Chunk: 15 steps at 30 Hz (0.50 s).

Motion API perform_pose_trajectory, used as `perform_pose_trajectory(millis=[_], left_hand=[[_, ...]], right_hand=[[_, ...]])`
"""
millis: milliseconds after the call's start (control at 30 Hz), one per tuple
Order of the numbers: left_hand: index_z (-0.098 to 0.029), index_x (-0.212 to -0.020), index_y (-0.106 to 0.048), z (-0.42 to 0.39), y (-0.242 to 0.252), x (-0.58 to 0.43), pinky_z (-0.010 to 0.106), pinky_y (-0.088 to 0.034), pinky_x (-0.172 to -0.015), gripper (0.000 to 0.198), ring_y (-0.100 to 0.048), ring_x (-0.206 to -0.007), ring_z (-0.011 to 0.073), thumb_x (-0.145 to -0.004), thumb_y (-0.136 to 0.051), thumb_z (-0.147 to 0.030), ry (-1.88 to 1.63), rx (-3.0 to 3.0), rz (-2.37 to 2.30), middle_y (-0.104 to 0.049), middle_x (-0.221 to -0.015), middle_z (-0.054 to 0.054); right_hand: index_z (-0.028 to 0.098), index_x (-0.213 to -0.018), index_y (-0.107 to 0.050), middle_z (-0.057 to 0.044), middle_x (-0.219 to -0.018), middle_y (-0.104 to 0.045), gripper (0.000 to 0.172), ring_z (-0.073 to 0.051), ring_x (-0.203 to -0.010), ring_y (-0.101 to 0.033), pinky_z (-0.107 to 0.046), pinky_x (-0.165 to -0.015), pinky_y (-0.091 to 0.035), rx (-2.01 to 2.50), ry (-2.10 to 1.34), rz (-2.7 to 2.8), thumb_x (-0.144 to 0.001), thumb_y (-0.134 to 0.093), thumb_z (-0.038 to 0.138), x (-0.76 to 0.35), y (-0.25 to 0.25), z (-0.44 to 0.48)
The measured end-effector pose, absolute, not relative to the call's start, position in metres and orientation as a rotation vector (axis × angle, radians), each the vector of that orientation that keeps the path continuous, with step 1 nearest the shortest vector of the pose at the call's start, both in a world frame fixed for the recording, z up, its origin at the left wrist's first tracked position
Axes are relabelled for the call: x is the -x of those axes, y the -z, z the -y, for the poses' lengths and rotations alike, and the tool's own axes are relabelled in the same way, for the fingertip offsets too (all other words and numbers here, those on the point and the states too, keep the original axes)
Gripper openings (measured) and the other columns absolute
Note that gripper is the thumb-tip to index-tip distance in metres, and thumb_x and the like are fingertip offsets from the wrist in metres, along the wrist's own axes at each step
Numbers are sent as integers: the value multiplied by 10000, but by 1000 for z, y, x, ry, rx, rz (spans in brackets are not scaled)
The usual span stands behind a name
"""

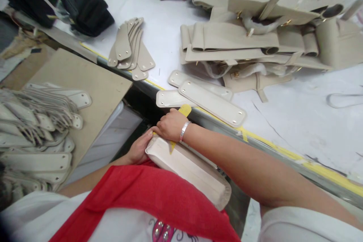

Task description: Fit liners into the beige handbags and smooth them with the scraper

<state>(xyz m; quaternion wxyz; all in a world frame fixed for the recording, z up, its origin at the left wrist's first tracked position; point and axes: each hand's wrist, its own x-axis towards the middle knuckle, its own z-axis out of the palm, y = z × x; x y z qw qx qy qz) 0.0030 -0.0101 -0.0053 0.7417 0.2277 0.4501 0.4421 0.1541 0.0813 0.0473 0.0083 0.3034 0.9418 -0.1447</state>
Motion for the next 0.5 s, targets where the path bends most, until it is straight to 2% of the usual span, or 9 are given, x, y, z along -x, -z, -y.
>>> perform_pose_trajectory(millis=[200,367,500], left_hand=[[-184,-989,-537,2,-5,-6,231,-425,-681,217,-537,-738,130,-870,-474,-354,-855,-583,-914,-577,-865,15],[-201,-1072,-524,-7,-10,3,210,-402,-632,299,-525,-722,123,-845,-513,-395,-725,-736,-983,-581,-903,9],[-198,-1068,-558,-14,-18,11,276,-435,-744,351,-558,-862,181,-861,-449,-460,-564,-1001,-956,-607,-1013,38]], right_hand=[[158,-791,-673,-121,-795,-688,652,-219,-770,-626,-326,-684,-301,-1193,548,-2765,-934,-147,517,-159,-50,-64],[159,-829,-658,-125,-806,-689,632,-232,-754,-636,-335,-681,-365,-1416,557,-2643,-930,-147,516,-167,-46,-49],[150,-843,-674,-135,-833,-695,595,-240,-790,-647,-345,-696,-419,-1645,530,-2446,-930,-199,498,-169,-56,-33]])
